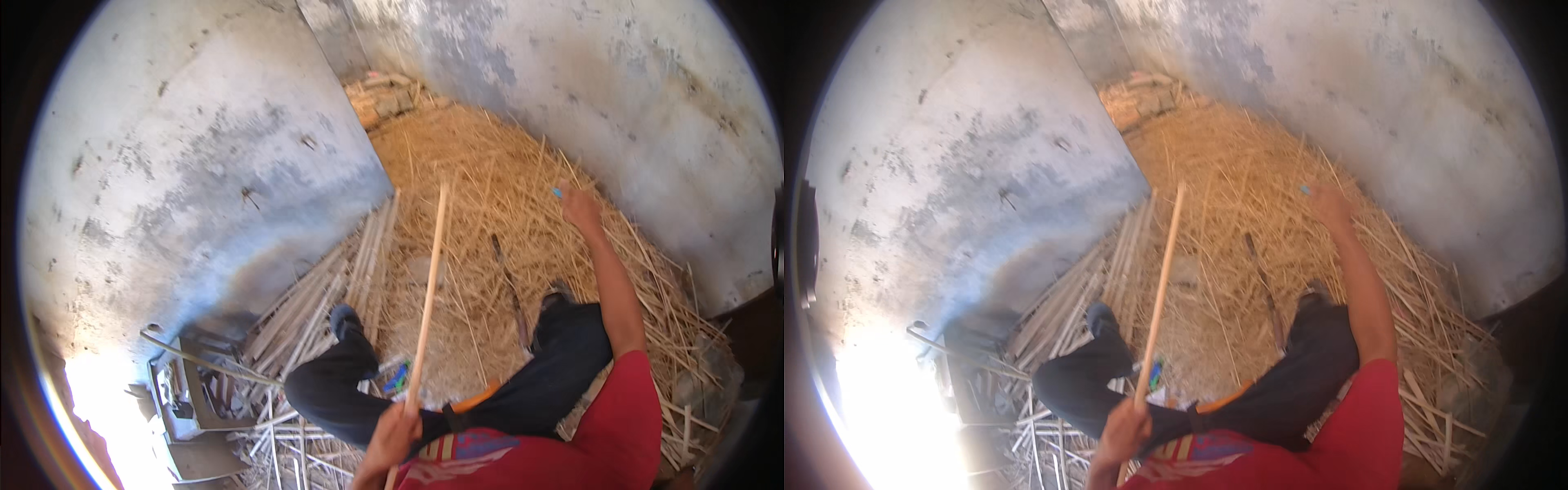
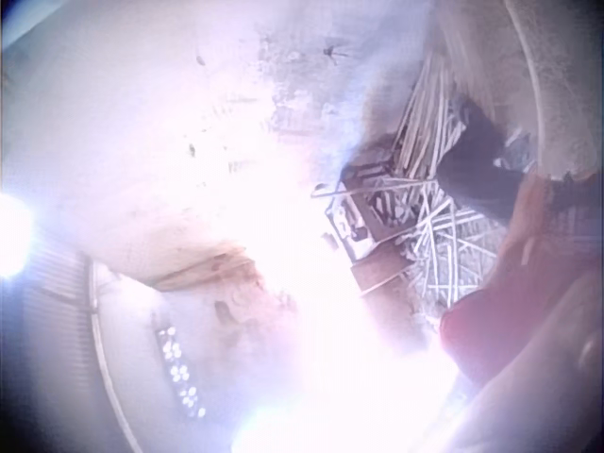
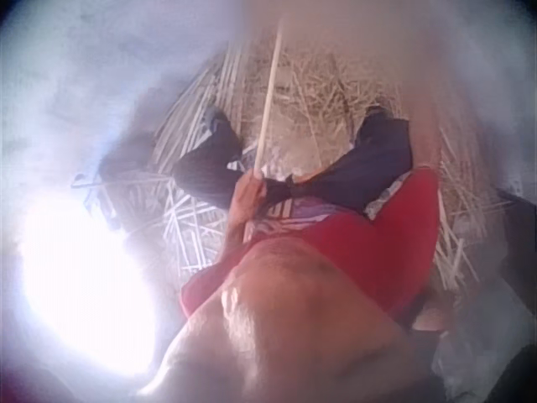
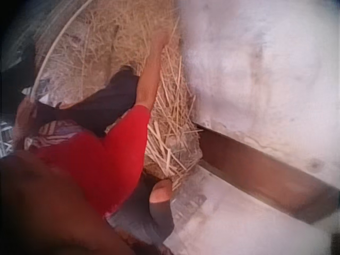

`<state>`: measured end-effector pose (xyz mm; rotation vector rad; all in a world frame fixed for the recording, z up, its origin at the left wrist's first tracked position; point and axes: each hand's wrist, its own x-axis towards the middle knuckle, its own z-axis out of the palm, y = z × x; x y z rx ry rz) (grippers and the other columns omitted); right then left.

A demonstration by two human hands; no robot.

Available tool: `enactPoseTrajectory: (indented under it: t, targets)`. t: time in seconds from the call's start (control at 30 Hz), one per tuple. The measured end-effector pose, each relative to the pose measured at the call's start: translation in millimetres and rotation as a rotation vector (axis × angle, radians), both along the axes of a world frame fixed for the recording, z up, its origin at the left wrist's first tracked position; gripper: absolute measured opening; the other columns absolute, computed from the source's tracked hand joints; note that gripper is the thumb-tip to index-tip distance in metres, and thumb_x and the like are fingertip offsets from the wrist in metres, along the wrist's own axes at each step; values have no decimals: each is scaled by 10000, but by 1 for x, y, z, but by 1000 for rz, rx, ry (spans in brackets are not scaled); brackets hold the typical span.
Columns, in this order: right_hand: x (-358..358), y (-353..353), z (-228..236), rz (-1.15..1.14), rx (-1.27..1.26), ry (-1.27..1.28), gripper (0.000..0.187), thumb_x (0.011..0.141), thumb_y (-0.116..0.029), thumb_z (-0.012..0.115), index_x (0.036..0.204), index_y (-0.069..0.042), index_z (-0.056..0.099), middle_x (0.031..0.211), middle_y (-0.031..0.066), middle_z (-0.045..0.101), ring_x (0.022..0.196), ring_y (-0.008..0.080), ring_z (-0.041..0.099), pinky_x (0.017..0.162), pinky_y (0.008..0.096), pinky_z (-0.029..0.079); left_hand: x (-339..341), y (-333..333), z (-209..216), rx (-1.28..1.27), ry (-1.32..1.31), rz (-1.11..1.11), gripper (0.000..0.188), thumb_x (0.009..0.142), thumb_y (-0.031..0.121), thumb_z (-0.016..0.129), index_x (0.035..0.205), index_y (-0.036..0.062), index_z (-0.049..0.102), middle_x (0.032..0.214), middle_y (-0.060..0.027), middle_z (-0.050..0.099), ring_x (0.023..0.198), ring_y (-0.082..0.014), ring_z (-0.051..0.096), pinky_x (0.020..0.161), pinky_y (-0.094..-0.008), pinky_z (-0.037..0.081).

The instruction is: The person sits on a straw-covered floor and uses a small knife to shave the surface of a long bamboo stick. They hold the stick with their left hand and scrape along its length with the knife in their right hand, removing thin strips of material.

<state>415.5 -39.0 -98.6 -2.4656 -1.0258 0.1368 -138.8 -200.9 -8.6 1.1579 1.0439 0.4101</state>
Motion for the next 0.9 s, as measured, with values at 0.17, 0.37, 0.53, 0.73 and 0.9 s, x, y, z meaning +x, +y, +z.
enactPoseTrajectory:
  t: [0.17, 0.37, 0.53, 0.73, 0.9]
  targets:
    - [-132, 8, 35, 455, 266, 182, 694, 920, -665, 373, 814, -64, 703, 733, 187, 657, 728, 339, 652, 693, 483, 488, 46, 49, -7, 94, -121, 27, 220, 1026, 245, 452, 1064, 39, 519, 611, 61, 399, 519, -19, 334, 454, -195, 254]
    - [-251, -54, 61, 1025, 452, -85, 626, 784, -687, 598, 611, -89, 531, 516, 69, 520, 471, 279, 565, 438, 386, 429, 79, 74, 8, -3, -227, 33, 229, 1027, 251, 457, 1099, 41, 511, 610, 74, 371, 505, -10, 311, 445, -186, 229]
    - [-251, -51, 53, 1091, 517, -229, 676, 734, -764, 574, 578, -110, 509, 493, 62, 484, 442, 267, 545, 405, 379, 407, 81, 72, 2, 23, -311, 20, 214, 1035, 242, 435, 1090, 44, 493, 612, 76, 366, 504, -5, 309, 448, -185, 230]
    - [-217, -6, 38, 772, 309, -88, 692, 757, -779, 535, 569, -113, 525, 476, 54, 496, 421, 266, 546, 402, 375, 413, 79, 68, -13, -25, -376, 14, 199, 1045, 225, 402, 1079, 43, 474, 599, 70, 355, 479, -15, 294, 441, -199, 239]
    - [-252, -32, 38, 1049, 506, -211, 717, 733, -801, 540, 536, -114, 481, 463, 56, 481, 402, 255, 520, 390, 371, 390, 75, 73, -14, -92, -465, 52, 203, 1050, 234, 387, 1049, 45, 461, 575, 62, 329, 446, -37, 272, 435, -219, 245]
